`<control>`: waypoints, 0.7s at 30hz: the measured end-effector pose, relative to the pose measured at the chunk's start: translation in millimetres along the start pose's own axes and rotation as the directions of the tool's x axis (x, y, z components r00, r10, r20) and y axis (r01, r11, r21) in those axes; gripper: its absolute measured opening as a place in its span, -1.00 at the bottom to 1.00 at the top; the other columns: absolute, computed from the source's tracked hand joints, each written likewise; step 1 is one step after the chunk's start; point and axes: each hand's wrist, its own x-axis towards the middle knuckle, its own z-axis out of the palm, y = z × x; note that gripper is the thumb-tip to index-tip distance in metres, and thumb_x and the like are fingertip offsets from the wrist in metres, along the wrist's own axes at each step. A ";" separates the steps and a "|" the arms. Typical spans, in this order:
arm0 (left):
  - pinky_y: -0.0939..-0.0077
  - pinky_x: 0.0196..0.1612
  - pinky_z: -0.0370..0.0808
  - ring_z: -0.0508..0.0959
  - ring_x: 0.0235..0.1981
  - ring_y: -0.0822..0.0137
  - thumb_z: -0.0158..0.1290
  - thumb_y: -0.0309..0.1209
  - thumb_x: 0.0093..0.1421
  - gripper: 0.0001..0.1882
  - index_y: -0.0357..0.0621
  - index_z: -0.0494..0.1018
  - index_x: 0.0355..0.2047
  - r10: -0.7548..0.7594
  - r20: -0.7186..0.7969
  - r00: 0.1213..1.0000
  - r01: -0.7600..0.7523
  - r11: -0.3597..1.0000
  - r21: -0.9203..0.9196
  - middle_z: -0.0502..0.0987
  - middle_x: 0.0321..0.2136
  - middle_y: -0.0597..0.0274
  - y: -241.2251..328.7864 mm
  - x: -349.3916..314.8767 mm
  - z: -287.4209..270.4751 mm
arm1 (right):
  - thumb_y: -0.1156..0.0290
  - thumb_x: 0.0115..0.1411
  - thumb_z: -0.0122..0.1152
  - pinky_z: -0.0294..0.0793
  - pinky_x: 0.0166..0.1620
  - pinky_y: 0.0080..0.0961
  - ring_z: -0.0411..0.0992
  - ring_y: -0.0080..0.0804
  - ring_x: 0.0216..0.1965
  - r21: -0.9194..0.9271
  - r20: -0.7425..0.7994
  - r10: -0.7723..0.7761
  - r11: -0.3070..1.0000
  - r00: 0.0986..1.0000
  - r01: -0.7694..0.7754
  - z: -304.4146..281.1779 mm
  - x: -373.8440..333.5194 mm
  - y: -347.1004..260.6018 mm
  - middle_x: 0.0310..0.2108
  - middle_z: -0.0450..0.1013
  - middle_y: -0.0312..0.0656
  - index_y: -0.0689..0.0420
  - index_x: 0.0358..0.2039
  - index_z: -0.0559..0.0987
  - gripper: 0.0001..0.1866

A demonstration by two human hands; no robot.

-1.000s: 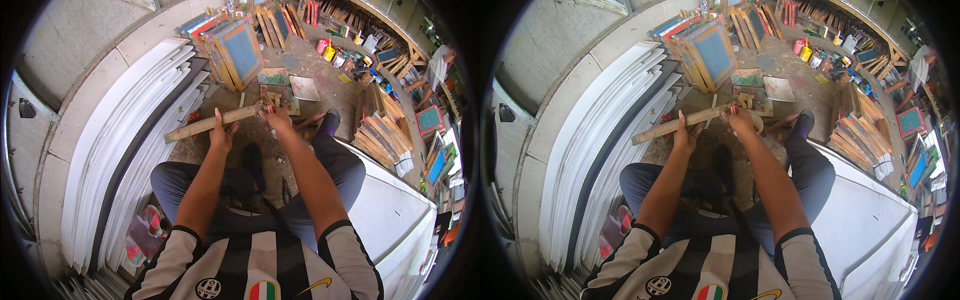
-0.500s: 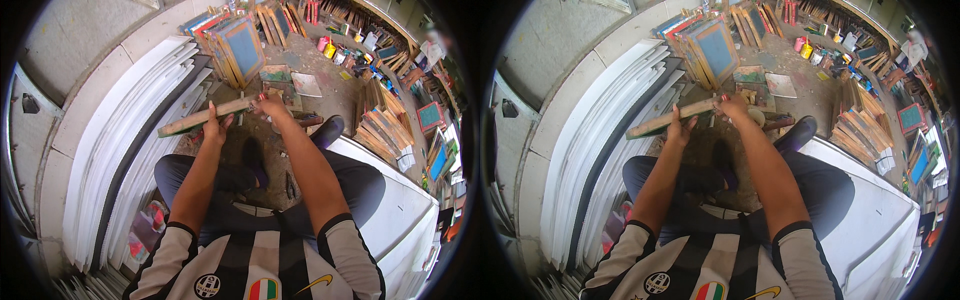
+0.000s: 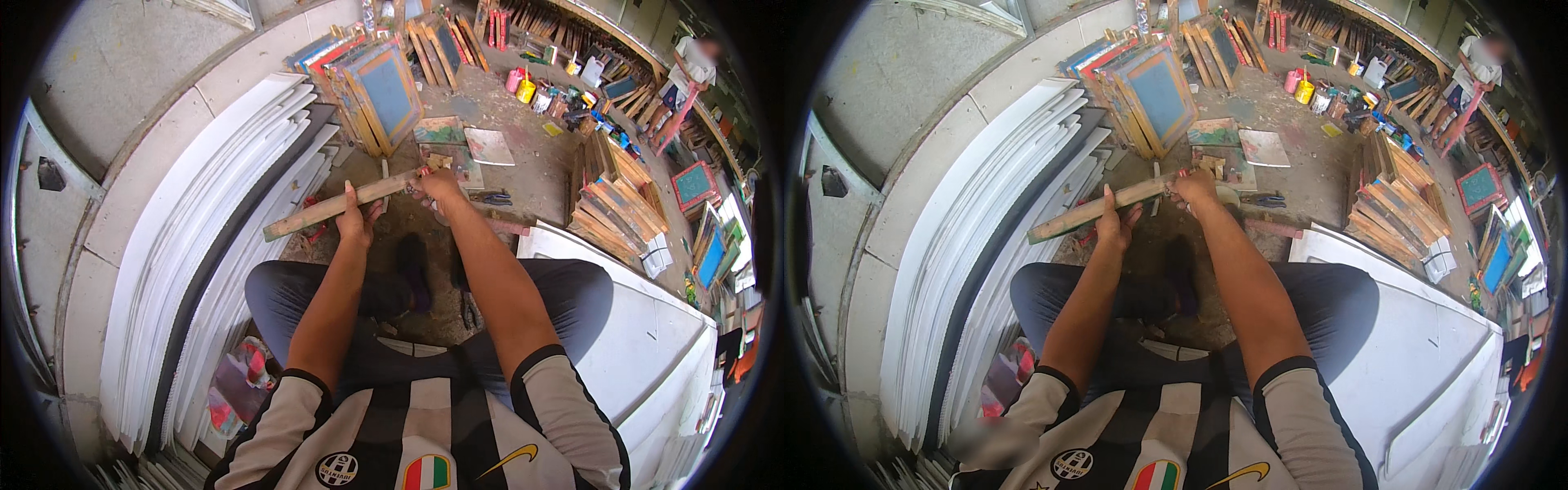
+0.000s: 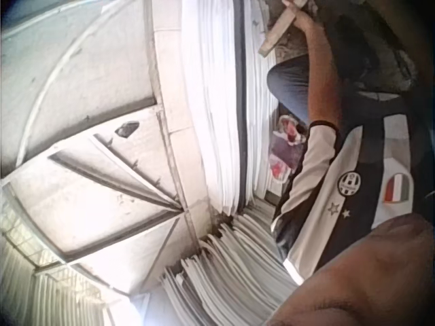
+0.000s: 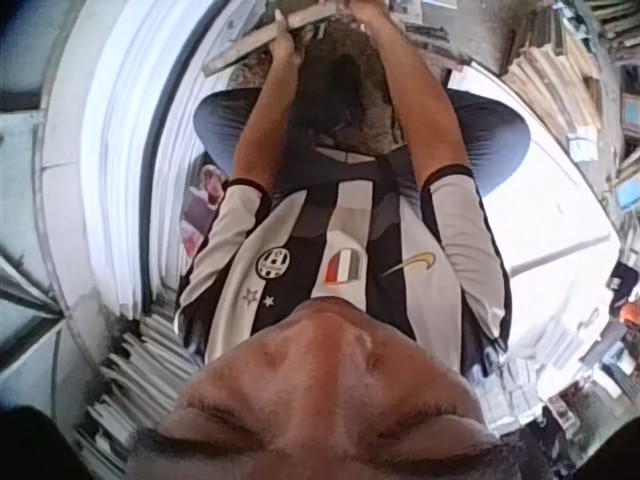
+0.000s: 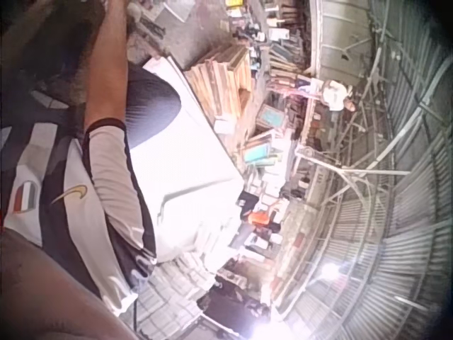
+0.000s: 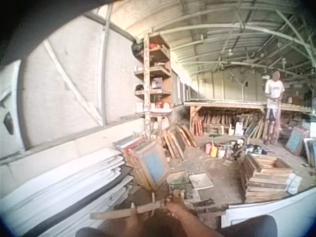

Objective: The person sits on the floor and uses a utility knife to scrape and trim the edges of a green wooden frame. They rotate the frame to work on different sides and scrape off excess material from the corners.

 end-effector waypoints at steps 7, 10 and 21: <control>0.16 -0.11 0.67 0.66 -0.19 -0.06 0.22 0.12 0.24 -0.19 -0.41 0.29 0.15 0.045 -0.021 0.999 -0.045 0.999 0.009 0.50 -0.03 -0.11 25.5 -7.0 -3.6 | 0.35 0.16 0.45 0.29 -0.62 -0.42 0.39 -0.37 -0.63 -0.003 0.084 -0.083 0.997 0.993 0.083 13.9 -5.3 -8.7 -0.48 0.58 -0.08 0.26 -0.29 0.60 -0.74; 0.22 -0.16 0.69 0.68 -0.24 -0.03 0.22 0.13 0.24 -0.19 -0.44 0.32 0.11 0.069 -0.015 0.997 -0.070 0.997 -0.015 0.52 -0.06 -0.10 36.2 -6.4 -4.9 | 0.40 0.14 0.45 0.30 -0.62 -0.40 0.41 -0.38 -0.64 -0.013 0.078 -0.120 0.992 0.990 0.122 20.4 -30.8 -34.8 -0.53 0.56 -0.06 0.30 -0.36 0.60 -0.76; 0.12 0.03 0.59 0.63 -0.07 -0.08 0.18 0.15 0.25 -0.18 -0.31 0.28 0.20 0.008 0.005 1.000 -0.008 1.000 0.027 0.47 0.07 -0.10 41.3 2.3 6.2 | 0.38 0.13 0.45 0.36 -0.63 -0.44 0.43 -0.39 -0.66 -0.030 0.098 -0.201 0.978 0.975 0.204 16.3 -1.7 -37.7 -0.52 0.56 -0.06 0.33 -0.37 0.63 -0.75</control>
